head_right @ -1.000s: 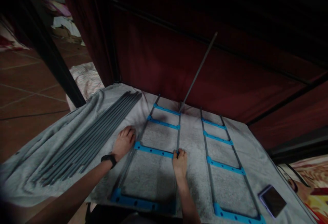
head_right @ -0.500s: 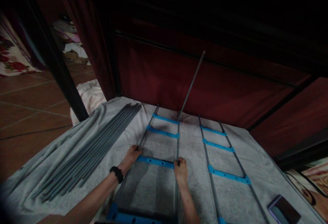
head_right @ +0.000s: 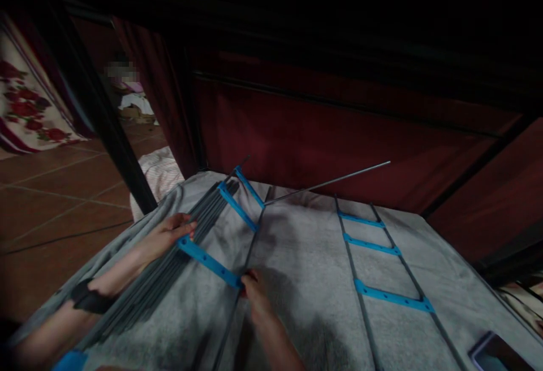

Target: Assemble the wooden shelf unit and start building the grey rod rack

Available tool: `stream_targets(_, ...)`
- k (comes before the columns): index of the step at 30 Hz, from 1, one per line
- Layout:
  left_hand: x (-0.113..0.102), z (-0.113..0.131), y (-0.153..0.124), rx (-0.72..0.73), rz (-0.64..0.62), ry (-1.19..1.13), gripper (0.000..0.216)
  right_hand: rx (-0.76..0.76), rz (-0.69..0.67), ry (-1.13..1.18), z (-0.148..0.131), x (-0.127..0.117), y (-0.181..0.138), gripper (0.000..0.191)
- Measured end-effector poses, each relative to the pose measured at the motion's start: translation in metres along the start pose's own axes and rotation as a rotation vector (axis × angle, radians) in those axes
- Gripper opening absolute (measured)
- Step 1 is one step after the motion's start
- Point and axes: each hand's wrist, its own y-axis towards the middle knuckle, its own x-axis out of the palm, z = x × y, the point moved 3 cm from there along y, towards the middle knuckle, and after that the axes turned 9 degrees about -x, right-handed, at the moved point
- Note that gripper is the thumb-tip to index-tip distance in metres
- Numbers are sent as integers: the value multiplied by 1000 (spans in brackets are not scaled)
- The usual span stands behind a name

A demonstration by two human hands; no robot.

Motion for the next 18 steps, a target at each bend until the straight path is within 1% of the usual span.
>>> stream_targets(2,-15,16,-12,-2,17,3,61,83,-71,58,-1,26,-6,14)
stream_targets(5,-31,32,-30,2,15,33,58,211,-166,118,2,58,-13,14)
stream_targets(7,-37,38,-42,22,34,73,58,262,-238,138,7,74,-19,14)
stream_targets(10,-37,43,-59,40,73,135,58,316,-321,167,15,90,-28,19)
stream_targets(12,-34,44,-69,41,94,178,57,344,-368,187,19,95,-35,22)
stream_targets(14,-30,43,-79,28,118,201,59,358,-408,185,19,94,-40,24)
stream_targets(16,-27,41,-88,6,147,197,63,334,-433,166,16,86,-42,26)
stream_targets(18,-27,38,-96,-28,162,201,64,279,-429,130,13,73,-42,29)
